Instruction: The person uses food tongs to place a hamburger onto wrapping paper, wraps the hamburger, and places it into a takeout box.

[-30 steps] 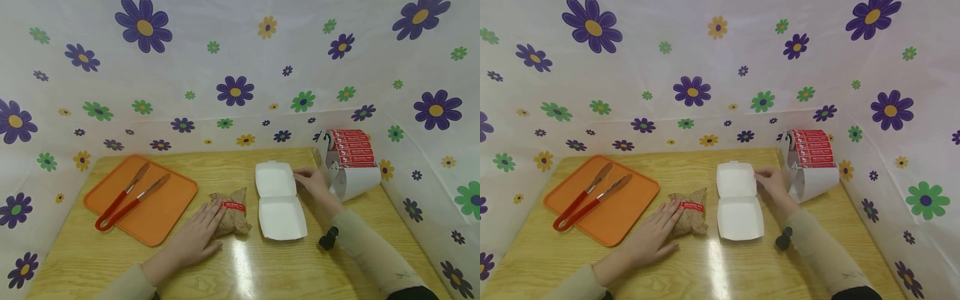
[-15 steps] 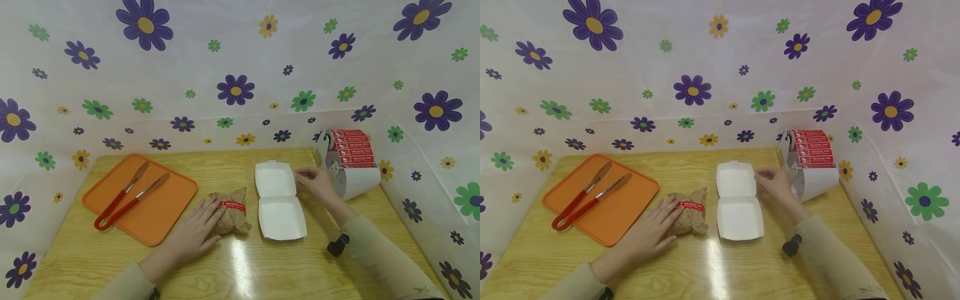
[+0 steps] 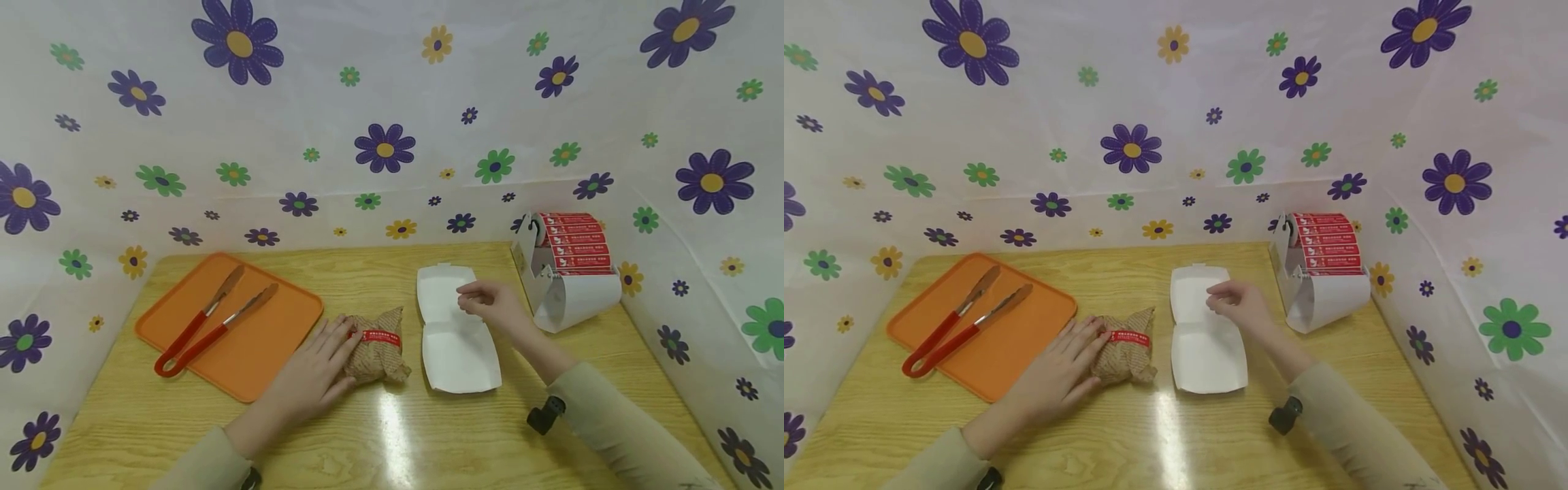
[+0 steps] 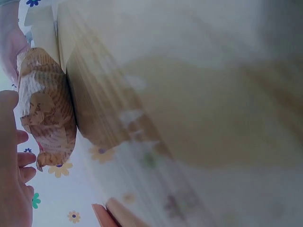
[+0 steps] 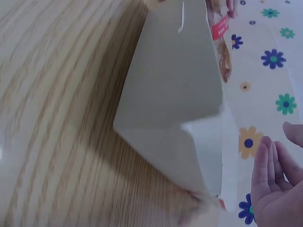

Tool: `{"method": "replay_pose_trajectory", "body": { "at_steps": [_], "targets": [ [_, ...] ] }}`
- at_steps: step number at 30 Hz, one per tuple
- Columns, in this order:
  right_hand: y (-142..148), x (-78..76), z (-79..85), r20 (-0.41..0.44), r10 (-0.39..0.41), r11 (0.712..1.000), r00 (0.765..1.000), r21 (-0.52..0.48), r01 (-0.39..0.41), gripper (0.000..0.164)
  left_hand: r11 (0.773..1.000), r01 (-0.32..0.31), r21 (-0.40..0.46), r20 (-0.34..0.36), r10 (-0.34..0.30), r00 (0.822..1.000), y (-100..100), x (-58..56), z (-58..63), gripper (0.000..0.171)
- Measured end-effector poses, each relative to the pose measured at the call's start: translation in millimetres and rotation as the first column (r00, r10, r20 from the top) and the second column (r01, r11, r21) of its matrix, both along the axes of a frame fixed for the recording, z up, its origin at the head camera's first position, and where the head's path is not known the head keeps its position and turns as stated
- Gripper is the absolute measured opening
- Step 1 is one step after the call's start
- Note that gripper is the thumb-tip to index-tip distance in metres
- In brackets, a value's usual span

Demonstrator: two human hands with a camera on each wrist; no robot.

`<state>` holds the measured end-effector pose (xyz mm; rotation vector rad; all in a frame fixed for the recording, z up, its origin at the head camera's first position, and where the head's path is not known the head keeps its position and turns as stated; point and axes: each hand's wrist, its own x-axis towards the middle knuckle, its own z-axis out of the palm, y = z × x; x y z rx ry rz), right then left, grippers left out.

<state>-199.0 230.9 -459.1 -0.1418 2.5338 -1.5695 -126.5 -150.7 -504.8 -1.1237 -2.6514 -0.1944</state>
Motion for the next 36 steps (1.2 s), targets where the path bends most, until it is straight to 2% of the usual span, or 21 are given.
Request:
{"method": "replay_pose_trajectory", "body": {
  "at_steps": [12, 16, 19, 24, 29, 32, 36],
  "targets": [
    [-39.4, 14.1, -0.5, 0.044, 0.132, 0.991, 0.99, -0.03, -0.131, 0.037, 0.997, -0.049, 0.052, 0.032, 0.048, 0.998, -6.2, -9.0, -2.1, 0.08],
    [-54.0, 18.2, -3.4, 0.03, 0.209, 0.976, 0.977, -0.07, -0.207, 0.042, 0.997, -0.054, 0.062, 0.053, 0.051, 0.997, -7.1, -12.5, -2.8, 0.085],
    [-64.4, 20.9, -5.0, -0.003, 0.257, 0.965, 0.967, -0.063, -0.256, 0.046, 0.997, -0.064, 0.051, 0.076, 0.06, 0.995, -7.9, -13.7, -3.5, 0.091],
    [-78.5, 24.0, -6.1, -0.075, 0.311, 0.95, 0.947, 0.023, -0.311, 0.053, 0.995, -0.092, 0.027, 0.144, 0.088, 0.986, -8.9, -13.5, -1.9, 0.098],
    [-87.3, 27.8, -6.1, -0.15, 0.363, 0.924, 0.92, 0.181, -0.336, 0.062, 0.992, -0.119, 0.035, 0.216, 0.109, 0.97, -8.7, -12.3, 0.7, 0.099],
    [-90.7, 29.2, -8.2, -0.181, 0.388, 0.907, 0.904, 0.249, -0.339, 0.07, 0.99, -0.131, 0.056, 0.259, 0.112, 0.959, -8.4, -12.4, 1.8, 0.102],
    [-93.4, 30.6, -11.8, -0.176, 0.397, 0.893, 0.901, 0.302, -0.334, 0.081, 0.983, -0.15, 0.106, 0.316, 0.11, 0.942, -7.7, -13.6, 3.3, 0.108]
  ]
}}
